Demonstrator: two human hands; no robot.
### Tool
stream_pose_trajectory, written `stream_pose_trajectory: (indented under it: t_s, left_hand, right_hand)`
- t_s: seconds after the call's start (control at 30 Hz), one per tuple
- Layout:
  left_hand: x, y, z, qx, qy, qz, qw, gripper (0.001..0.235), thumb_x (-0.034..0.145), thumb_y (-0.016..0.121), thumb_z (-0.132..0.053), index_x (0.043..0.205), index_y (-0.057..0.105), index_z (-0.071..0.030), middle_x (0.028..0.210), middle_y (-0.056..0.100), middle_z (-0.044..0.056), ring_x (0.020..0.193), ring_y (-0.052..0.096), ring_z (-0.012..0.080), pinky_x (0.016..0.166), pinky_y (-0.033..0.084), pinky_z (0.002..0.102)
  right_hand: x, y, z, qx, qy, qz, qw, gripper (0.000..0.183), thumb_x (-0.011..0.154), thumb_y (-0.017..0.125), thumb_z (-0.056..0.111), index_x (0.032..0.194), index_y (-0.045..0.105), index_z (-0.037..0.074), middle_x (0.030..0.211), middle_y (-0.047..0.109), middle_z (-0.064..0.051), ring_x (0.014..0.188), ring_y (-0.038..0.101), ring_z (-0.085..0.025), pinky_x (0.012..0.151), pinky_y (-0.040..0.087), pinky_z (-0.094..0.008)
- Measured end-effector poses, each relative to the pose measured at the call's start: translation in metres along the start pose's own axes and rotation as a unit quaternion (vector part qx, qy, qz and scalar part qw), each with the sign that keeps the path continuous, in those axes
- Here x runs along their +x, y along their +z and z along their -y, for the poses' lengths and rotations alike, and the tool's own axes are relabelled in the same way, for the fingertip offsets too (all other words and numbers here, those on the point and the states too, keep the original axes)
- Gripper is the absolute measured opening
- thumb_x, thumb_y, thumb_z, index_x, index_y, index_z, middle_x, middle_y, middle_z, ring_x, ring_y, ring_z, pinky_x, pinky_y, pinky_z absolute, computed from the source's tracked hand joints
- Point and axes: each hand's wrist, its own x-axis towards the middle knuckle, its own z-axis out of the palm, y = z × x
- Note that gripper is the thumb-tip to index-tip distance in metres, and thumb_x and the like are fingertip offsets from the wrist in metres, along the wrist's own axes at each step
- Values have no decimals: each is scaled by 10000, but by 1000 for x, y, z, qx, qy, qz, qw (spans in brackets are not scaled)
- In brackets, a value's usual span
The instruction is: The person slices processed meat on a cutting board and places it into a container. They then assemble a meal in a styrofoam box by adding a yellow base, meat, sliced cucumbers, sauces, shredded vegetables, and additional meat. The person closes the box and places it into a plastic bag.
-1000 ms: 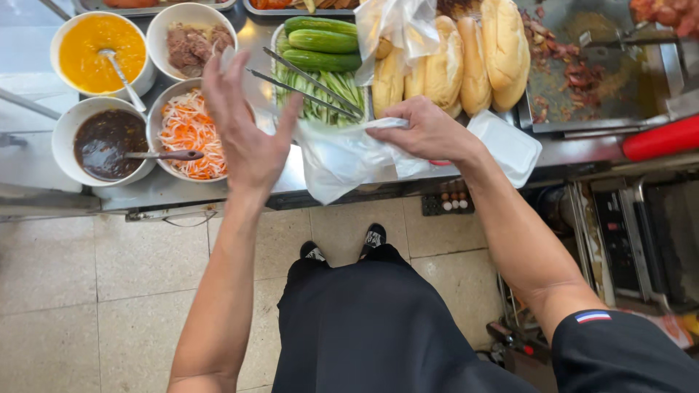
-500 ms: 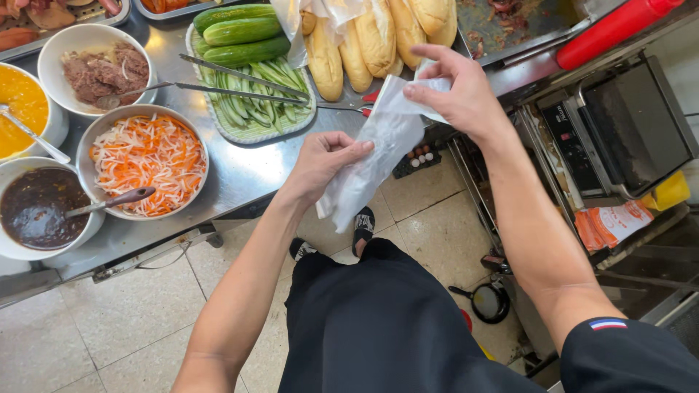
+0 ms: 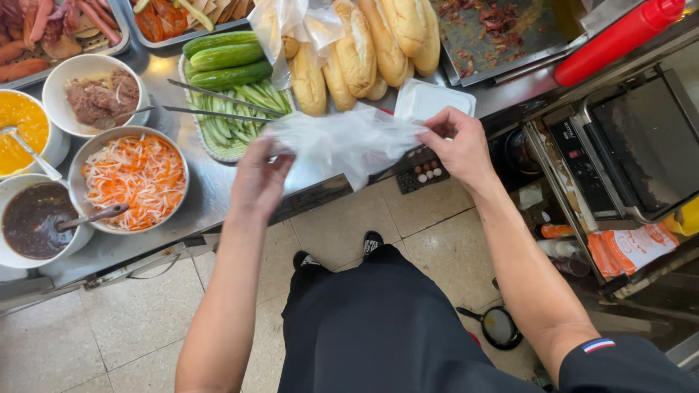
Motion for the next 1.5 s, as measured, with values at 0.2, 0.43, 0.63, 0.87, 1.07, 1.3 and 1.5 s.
stream_pose_trajectory:
  t_s: [0.2, 0.43, 0.63, 0.87, 1.07, 1.3, 1.5]
  left_hand:
    - [0, 71, 48, 425, 192, -68, 882, 354, 955, 851, -176, 825, 565, -10, 690, 491, -24, 579, 392, 116, 498, 300, 297]
    - [-53, 115, 43, 807, 423, -29, 412, 510, 694, 720, -1, 1183, 640, -120, 1019, 664, 117, 974, 694, 350, 783, 576, 443]
    - [-71, 81, 26, 671, 157, -149, 709, 156, 816, 795, -119, 945, 753, -44, 819, 756, 100, 723, 694, 168, 657, 528, 305]
    - [-83, 79, 25, 486, 188, -104, 847, 250, 871, 784, -190, 1033, 802, -1, 815, 754, 32, 650, 614, 63, 554, 489, 255]
    - [-85, 95, 23, 609, 249, -235, 715, 362, 816, 877, -241, 1049, 738, 0, 747, 707, 97, 611, 619, 119, 548, 492, 277]
    - [-88, 82, 22, 499, 268, -194, 801, 259, 853, 828, -208, 1006, 789, -2, 829, 744, -10, 722, 635, 55, 625, 504, 201]
    - [-96, 77, 26, 384, 195, -115, 895, 256, 946, 724, -130, 1141, 691, 33, 790, 720, 13, 676, 605, 51, 576, 420, 208]
  right_hand:
    - [-6, 2, 0, -163, -225, 77, 958, 759, 775, 867, 203, 1426, 554, -28, 1177, 644, -203, 1108, 627, -340, 1035, 450, -440]
    - [46, -8, -16, -106, -86, 46, 990, 288, 910, 699, 181, 1178, 760, 96, 773, 716, -117, 678, 687, -224, 663, 533, -361]
    - [77, -26, -65, -128, -33, 199, 971, 423, 893, 743, 305, 1268, 729, 110, 911, 755, -150, 807, 678, -239, 738, 540, -347]
    - [162, -71, -137, -328, -75, 243, 910, 784, 851, 731, 577, 1436, 579, 77, 1340, 652, -208, 1242, 614, -340, 1038, 481, -439]
    - [202, -73, -195, -422, 4, 348, 837, 875, 749, 757, 698, 1285, 665, 13, 1232, 707, -254, 1149, 675, -387, 996, 521, -464]
    - [162, -87, -180, -151, 146, 330, 920, 860, 701, 884, 433, 1310, 551, -74, 1140, 723, -210, 1041, 722, -302, 901, 564, -401]
    - [93, -73, -151, 168, 275, 365, 873, 749, 765, 803, 291, 1390, 522, -11, 1240, 705, -134, 1081, 710, -227, 952, 564, -415]
